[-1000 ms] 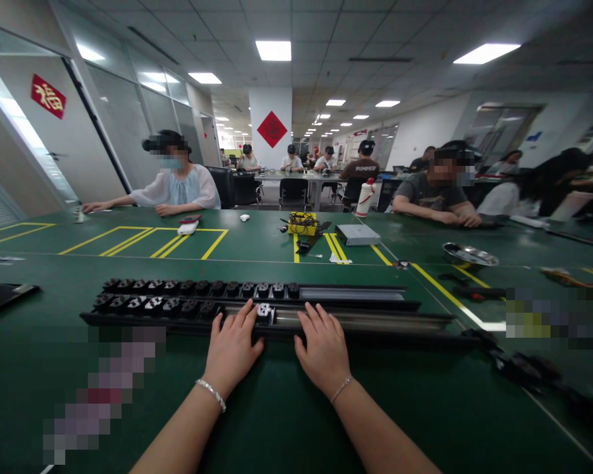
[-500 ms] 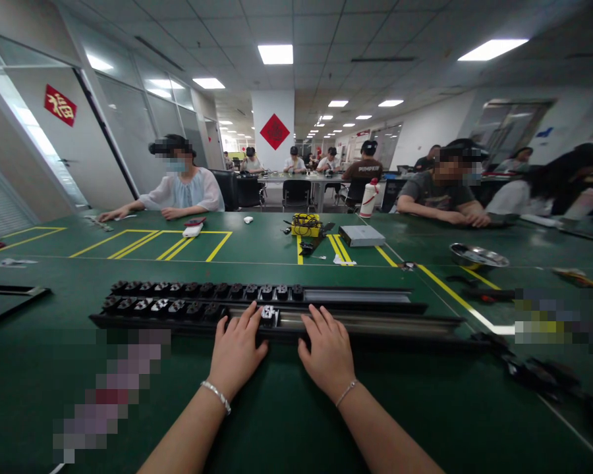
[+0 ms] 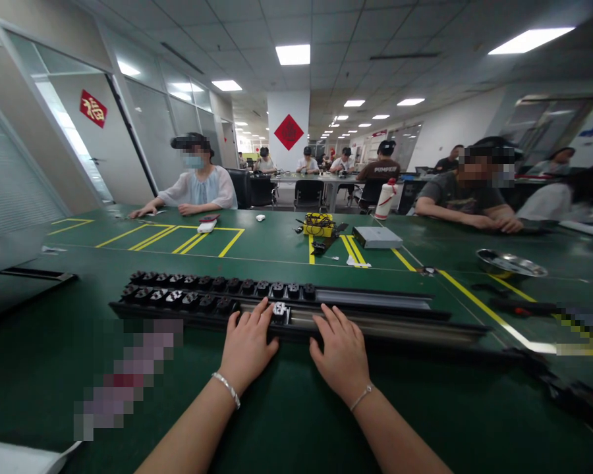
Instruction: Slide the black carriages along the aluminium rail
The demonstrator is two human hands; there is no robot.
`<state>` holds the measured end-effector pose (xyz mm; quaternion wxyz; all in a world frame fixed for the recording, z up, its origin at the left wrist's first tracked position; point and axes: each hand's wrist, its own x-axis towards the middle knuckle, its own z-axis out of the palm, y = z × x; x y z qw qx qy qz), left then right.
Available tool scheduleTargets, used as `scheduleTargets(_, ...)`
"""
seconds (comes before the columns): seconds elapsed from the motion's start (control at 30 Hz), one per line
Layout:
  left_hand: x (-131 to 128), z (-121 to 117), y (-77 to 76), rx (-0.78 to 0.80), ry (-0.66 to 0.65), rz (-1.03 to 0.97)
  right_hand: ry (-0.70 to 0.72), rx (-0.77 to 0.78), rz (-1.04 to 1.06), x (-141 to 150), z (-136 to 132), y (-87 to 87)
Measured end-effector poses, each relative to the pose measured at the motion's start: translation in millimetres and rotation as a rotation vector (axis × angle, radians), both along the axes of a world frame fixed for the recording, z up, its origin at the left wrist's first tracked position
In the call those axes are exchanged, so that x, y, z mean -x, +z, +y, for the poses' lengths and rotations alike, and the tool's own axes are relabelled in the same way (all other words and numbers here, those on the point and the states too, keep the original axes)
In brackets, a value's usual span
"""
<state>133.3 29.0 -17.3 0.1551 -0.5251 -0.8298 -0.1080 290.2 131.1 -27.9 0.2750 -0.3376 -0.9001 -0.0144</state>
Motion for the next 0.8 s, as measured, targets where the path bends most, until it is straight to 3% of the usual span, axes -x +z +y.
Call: scheduleTargets(0.8,0.4,1.0,-1.7,-0.012,0.005,0.023,0.016,-0.023,0.032,1.1,2.2,-2.3)
